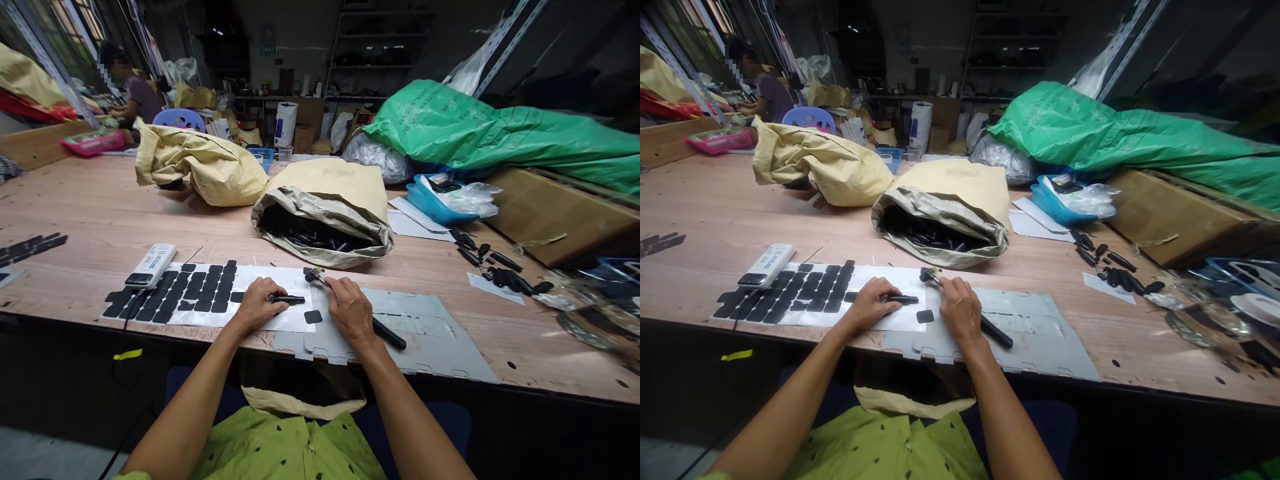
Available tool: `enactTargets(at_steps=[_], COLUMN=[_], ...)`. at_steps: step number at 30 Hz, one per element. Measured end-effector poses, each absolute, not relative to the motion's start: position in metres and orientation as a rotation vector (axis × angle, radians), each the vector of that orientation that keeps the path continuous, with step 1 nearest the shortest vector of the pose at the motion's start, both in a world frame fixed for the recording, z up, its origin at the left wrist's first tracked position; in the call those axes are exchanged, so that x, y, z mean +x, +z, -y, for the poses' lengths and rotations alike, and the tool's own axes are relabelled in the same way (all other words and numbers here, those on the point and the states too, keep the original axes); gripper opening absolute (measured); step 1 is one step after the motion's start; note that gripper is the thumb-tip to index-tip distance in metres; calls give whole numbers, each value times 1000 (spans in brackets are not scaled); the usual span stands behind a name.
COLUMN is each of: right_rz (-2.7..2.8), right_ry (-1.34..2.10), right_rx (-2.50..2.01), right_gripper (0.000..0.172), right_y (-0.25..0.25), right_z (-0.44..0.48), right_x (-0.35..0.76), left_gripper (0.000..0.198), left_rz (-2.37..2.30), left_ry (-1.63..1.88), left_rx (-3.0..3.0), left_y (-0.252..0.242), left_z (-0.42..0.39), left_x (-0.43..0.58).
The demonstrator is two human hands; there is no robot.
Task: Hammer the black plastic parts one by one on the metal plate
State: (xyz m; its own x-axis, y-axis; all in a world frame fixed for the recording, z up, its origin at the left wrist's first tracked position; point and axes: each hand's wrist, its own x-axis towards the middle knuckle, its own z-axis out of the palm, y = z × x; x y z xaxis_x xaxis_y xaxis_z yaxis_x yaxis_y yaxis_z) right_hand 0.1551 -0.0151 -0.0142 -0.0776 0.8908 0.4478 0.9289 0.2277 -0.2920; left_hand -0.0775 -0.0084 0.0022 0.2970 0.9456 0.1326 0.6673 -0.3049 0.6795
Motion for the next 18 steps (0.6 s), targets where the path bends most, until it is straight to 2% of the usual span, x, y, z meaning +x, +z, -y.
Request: enactTargets(at_steps=[8, 12, 18], right_rz=[1933, 1949, 2042], right_ry=[260, 263, 151], right_rx=[-1314, -1267, -1272], right_gripper=[31, 30, 31], right_y=[0, -1, -2], right_z=[51, 55, 58], right_x=[127, 121, 116], left_gripper=[13, 15, 3], left_rz=[-1363, -1369, -1363], left_ry=[831, 820, 793], left_rx=[2067, 2072, 2070], left_y=[-5, -8, -7], left_z=[7, 5, 5], left_x=[-80, -81, -81])
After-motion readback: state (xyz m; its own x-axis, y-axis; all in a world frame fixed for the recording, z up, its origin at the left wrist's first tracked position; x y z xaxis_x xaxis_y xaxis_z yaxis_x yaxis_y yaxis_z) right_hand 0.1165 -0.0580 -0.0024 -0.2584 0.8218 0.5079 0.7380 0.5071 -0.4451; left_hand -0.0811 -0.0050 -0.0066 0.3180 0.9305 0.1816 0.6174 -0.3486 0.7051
